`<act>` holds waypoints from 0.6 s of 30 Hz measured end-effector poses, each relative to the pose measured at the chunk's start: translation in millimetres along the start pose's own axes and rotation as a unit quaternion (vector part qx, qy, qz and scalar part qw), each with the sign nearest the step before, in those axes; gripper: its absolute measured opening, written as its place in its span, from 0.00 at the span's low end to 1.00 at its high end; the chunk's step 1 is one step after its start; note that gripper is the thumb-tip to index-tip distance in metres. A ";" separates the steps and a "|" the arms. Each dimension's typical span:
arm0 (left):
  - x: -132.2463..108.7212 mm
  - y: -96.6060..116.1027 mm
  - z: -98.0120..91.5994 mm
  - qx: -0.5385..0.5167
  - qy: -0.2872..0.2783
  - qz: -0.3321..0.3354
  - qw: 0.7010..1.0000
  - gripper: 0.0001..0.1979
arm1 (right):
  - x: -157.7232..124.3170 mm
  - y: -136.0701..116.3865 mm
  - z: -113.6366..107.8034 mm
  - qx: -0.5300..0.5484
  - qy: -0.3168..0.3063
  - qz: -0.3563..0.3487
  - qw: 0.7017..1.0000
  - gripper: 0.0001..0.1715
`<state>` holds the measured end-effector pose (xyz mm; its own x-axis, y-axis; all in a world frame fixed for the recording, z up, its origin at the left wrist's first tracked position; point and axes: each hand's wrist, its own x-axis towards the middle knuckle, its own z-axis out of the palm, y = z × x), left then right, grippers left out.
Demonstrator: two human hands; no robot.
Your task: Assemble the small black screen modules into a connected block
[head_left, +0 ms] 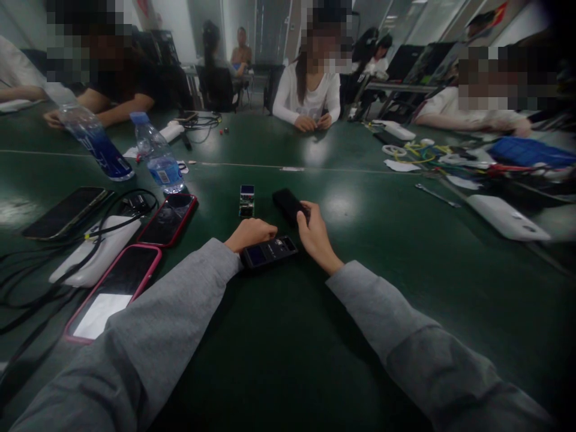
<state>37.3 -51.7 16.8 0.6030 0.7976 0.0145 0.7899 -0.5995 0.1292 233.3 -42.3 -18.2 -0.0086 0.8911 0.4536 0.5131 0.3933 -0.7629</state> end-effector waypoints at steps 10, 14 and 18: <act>0.0 -1.7 2.1 -0.007 0.012 0.007 1.000 0.13 | 3.0 2.1 -1.4 -0.031 -0.009 -0.045 0.998 0.24; 0.1 -0.6 0.2 -0.007 0.005 -0.001 1.000 0.13 | 6.0 12.7 0.2 0.022 0.019 0.013 0.999 0.24; -0.5 -1.2 1.4 -0.005 0.017 0.006 1.000 0.13 | 5.5 21.6 1.7 0.000 0.060 0.035 0.998 0.28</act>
<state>36.3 -51.4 15.3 0.6084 0.7920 0.0506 0.7809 -0.6088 0.1397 242.9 -28.5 -33.0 0.1299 0.8826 0.4518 0.5087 0.3318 -0.7944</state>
